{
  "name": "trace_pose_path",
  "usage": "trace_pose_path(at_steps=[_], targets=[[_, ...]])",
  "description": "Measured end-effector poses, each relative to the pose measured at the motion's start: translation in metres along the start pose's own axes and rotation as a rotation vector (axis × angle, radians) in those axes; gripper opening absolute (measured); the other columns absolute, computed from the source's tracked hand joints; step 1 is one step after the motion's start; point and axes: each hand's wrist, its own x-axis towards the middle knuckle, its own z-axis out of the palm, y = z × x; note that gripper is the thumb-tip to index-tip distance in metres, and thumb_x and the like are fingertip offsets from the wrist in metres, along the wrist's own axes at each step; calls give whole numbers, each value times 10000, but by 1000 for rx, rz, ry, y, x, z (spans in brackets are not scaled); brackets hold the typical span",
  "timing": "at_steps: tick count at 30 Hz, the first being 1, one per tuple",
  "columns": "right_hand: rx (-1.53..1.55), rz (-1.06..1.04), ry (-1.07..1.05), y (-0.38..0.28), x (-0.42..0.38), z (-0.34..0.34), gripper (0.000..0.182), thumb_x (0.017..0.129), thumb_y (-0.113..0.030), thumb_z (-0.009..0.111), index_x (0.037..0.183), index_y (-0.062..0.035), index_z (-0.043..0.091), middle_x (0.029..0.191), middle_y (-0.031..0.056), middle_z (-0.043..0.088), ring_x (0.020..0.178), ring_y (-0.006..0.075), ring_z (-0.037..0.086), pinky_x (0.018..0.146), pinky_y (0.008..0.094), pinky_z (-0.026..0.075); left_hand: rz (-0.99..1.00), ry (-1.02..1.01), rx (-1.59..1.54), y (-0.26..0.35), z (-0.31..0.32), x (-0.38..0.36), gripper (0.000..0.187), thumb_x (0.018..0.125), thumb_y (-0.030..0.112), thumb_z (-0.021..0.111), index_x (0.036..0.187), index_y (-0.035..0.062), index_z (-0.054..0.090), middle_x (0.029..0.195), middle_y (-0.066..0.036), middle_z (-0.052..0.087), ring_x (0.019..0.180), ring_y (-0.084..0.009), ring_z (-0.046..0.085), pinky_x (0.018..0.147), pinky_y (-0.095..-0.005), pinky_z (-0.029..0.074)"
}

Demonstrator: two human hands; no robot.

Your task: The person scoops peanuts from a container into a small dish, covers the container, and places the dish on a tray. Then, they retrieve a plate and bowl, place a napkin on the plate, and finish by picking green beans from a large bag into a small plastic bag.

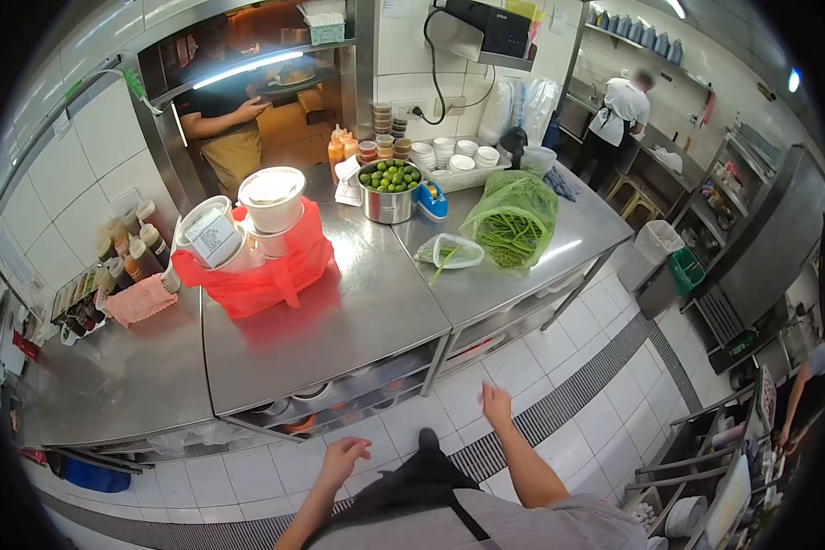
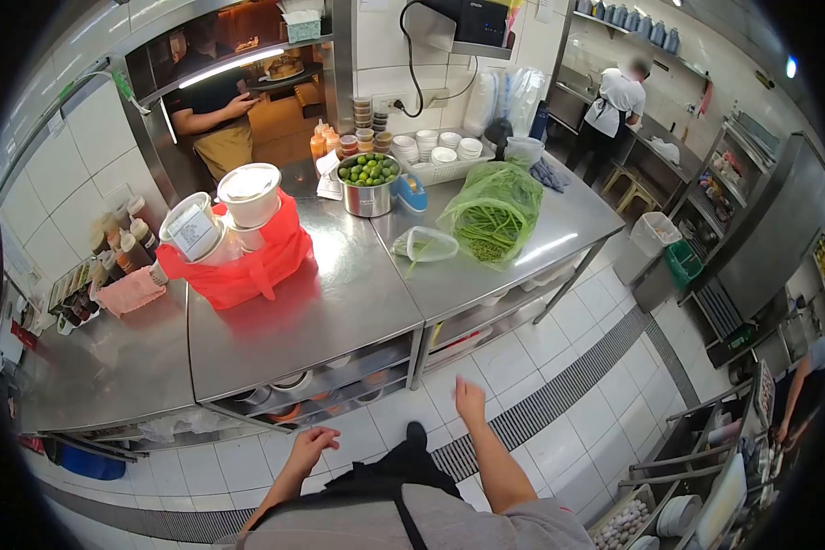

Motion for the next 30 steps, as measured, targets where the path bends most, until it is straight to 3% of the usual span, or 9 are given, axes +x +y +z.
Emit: trace_pose_path(at_steps=[3,6,12,15,21,23,25,27,30], targets=[[172,-108,210,-71,94,-33,149,861,-138,471,865,-35,577,793,183,583,710,359,562,603,415,439,80,-18,-1,50,28,34,178,818,77,527,955,-9,604,648,-11,543,555,-77,511,518,-206,422],[139,-297,60,-95,174,-44,216,806,-80,510,1014,-67,567,941,134,580,804,325,580,665,371,470,190,4,11,99,54,85,171,816,80,542,956,7,610,665,-5,563,588,-67,534,553,-217,441],[-192,-759,-27,-107,288,-21,202,753,-71,506,934,-49,592,963,118,560,838,291,571,713,374,478,339,104,13,169,110,204,206,812,87,554,1004,18,585,728,-14,571,644,-61,512,586,-210,424],[-220,-750,-255,-99,320,-13,199,716,-82,550,908,-69,604,954,97,566,892,276,556,745,379,468,359,51,-8,193,132,235,199,816,89,550,1001,22,586,707,-13,556,626,-62,496,574,-208,419],[224,-780,-197,-99,300,-48,92,757,-144,581,790,-62,607,706,97,565,655,263,559,675,378,458,188,-124,-20,200,151,256,237,812,9,515,1047,8,548,734,3,536,641,-69,496,574,-201,414],[167,-733,-202,-80,285,-51,105,779,-149,570,844,-75,607,694,97,561,641,273,555,647,376,459,377,274,75,196,157,263,273,801,-6,516,1073,10,530,716,8,520,627,-62,472,587,-193,410],[87,-650,-174,-62,263,-62,125,802,-153,559,898,-89,606,682,96,557,626,282,552,619,374,460,470,312,130,198,152,274,273,804,-3,521,1076,18,525,707,16,506,602,-51,454,567,-182,391],[310,-346,-97,-52,238,-77,217,820,-143,548,1034,-120,570,723,90,554,628,294,548,566,365,459,488,96,113,210,150,278,236,810,3,522,1042,37,538,675,27,466,590,-39,432,542,-177,377],[253,-275,32,-30,212,-96,306,825,-120,537,1129,-143,520,792,80,563,636,286,558,556,356,470,420,-172,322,229,169,279,213,816,8,522,1027,29,542,675,29,461,582,-36,414,553,-169,364]])
